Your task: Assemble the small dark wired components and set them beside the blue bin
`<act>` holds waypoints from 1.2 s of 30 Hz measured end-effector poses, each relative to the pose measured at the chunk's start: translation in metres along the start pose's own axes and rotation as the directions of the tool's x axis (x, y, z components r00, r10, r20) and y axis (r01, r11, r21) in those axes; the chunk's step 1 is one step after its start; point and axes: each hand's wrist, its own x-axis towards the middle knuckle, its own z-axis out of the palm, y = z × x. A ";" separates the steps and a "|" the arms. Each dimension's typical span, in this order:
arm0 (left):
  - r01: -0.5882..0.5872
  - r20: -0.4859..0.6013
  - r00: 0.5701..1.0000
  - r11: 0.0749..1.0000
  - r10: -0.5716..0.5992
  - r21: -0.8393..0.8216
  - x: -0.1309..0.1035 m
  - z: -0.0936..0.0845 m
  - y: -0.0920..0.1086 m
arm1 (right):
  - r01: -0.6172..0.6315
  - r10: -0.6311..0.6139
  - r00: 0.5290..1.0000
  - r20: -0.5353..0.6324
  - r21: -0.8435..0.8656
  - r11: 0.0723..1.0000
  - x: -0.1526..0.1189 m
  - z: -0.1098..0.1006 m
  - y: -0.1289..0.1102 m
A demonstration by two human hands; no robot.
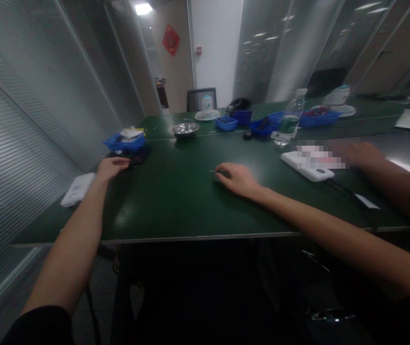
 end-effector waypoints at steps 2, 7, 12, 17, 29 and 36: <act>0.010 0.005 1.000 1.000 -0.010 -0.026 -0.001 -0.002 -0.001 | 0.002 -0.002 1.000 -0.002 0.004 1.000 0.000 0.001 0.000; -0.042 0.053 0.998 0.998 0.040 0.039 -0.010 -0.001 0.016 | -0.001 0.000 1.000 -0.008 -0.004 1.000 0.000 0.000 0.000; -0.313 0.233 0.920 0.949 0.314 -0.042 -0.036 0.046 0.069 | 0.011 -0.011 1.000 0.016 0.008 1.000 -0.001 -0.002 -0.002; -0.463 0.383 0.716 0.808 0.583 -0.364 -0.089 0.119 0.135 | 0.118 -0.119 0.992 0.031 0.051 0.992 -0.003 -0.003 -0.004; -0.658 0.378 0.551 0.666 0.744 -0.352 -0.128 0.146 0.164 | 0.176 -0.179 0.983 0.035 0.075 0.982 -0.006 -0.008 -0.012; -0.636 0.381 0.564 0.680 0.733 -0.366 -0.128 0.148 0.163 | 0.200 -0.204 0.977 0.066 0.052 0.978 -0.008 -0.010 -0.014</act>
